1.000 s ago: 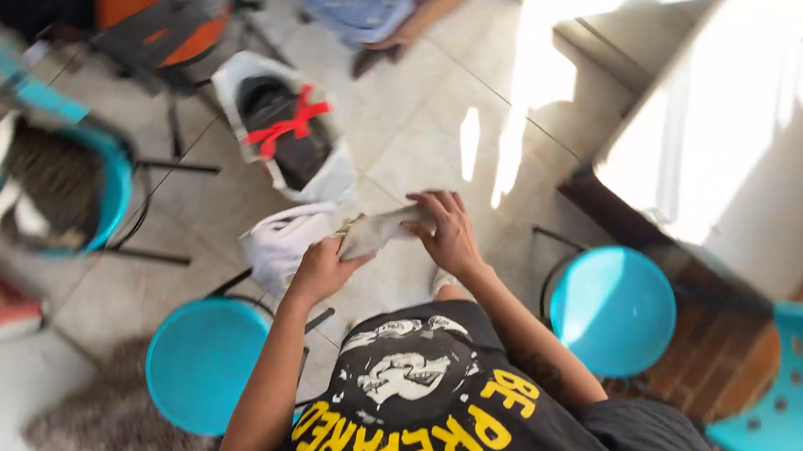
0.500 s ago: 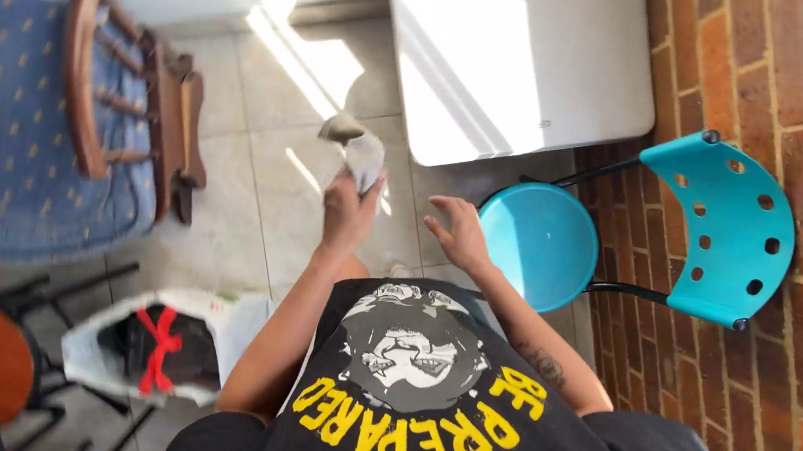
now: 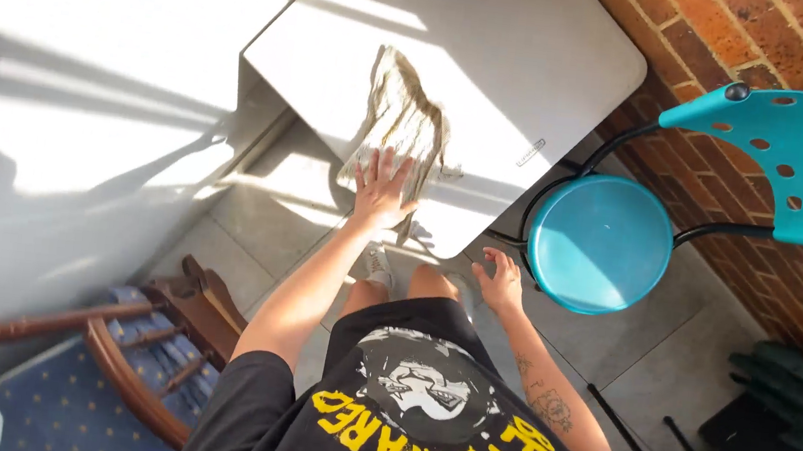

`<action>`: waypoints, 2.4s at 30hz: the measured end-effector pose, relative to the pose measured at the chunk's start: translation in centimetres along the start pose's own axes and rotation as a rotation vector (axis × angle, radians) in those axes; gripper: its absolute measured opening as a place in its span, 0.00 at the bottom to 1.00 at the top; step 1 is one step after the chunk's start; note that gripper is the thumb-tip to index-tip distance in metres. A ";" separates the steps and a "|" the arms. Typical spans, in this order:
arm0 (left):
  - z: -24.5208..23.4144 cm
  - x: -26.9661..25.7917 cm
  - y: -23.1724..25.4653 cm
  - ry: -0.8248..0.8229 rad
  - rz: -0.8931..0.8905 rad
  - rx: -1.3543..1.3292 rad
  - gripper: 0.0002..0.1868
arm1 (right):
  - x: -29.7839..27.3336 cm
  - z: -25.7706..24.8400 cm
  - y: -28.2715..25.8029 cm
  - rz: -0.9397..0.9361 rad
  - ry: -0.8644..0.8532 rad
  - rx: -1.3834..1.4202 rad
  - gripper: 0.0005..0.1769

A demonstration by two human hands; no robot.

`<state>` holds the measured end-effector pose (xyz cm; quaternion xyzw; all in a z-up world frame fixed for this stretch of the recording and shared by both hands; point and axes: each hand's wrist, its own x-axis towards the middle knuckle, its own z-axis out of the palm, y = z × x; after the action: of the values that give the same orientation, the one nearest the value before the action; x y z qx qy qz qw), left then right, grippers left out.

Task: The person wipes a white table and several blue stools with a cloth, moves a portable table and a pillow, and rearranges the stools in the area.

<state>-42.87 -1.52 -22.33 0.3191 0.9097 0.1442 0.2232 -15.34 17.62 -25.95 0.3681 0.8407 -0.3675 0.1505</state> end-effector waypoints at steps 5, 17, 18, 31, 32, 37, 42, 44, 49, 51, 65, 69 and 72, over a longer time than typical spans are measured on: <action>3.0 9.1 -2.6 0.009 0.076 -0.071 0.57 | 4.0 1.2 -3.9 0.199 0.094 0.038 0.31; 4.9 30.8 -9.7 0.170 0.244 0.198 0.28 | 17.2 1.0 -8.3 0.446 0.303 0.414 0.53; 3.2 35.6 -10.9 0.302 0.226 0.241 0.30 | 17.5 0.9 -8.7 0.463 0.284 0.423 0.52; 9.0 46.8 12.7 0.172 0.560 0.122 0.39 | 19.0 1.6 -7.5 0.574 0.251 0.531 0.54; 10.0 42.4 13.3 -0.004 0.701 0.112 0.36 | 19.0 1.5 -7.7 0.607 0.267 0.491 0.51; 13.0 26.2 1.0 -0.305 0.908 0.040 0.38 | 17.6 1.9 -7.1 0.539 0.333 0.546 0.43; -0.6 22.2 -15.7 -0.260 0.538 0.345 0.35 | 13.4 1.9 -11.6 0.819 0.250 0.541 0.43; -1.9 22.0 -17.1 -0.289 0.439 0.468 0.34 | 11.3 4.4 -10.6 0.888 0.236 0.582 0.40; 2.2 21.4 -9.5 -0.405 0.671 0.553 0.33 | 8.1 7.5 -11.8 1.026 0.277 0.840 0.37; 8.4 22.7 -5.2 -0.564 1.054 0.411 0.31 | 8.5 7.1 -11.9 1.051 0.321 0.930 0.34; 10.0 51.3 15.8 -0.109 0.940 0.336 0.31 | 8.7 9.2 -10.0 0.925 0.471 1.036 0.49; 1.3 53.2 1.1 0.168 0.560 0.371 0.32 | 8.7 9.2 -9.0 0.918 0.393 1.057 0.50; -2.6 47.9 -11.2 0.416 0.310 0.460 0.39 | 8.6 10.5 -8.7 0.864 0.418 1.026 0.48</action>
<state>-83.33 20.62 -39.69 0.4593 0.8850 0.0298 -0.0695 -27.78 10.34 -33.20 0.7566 0.3511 -0.5466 -0.0746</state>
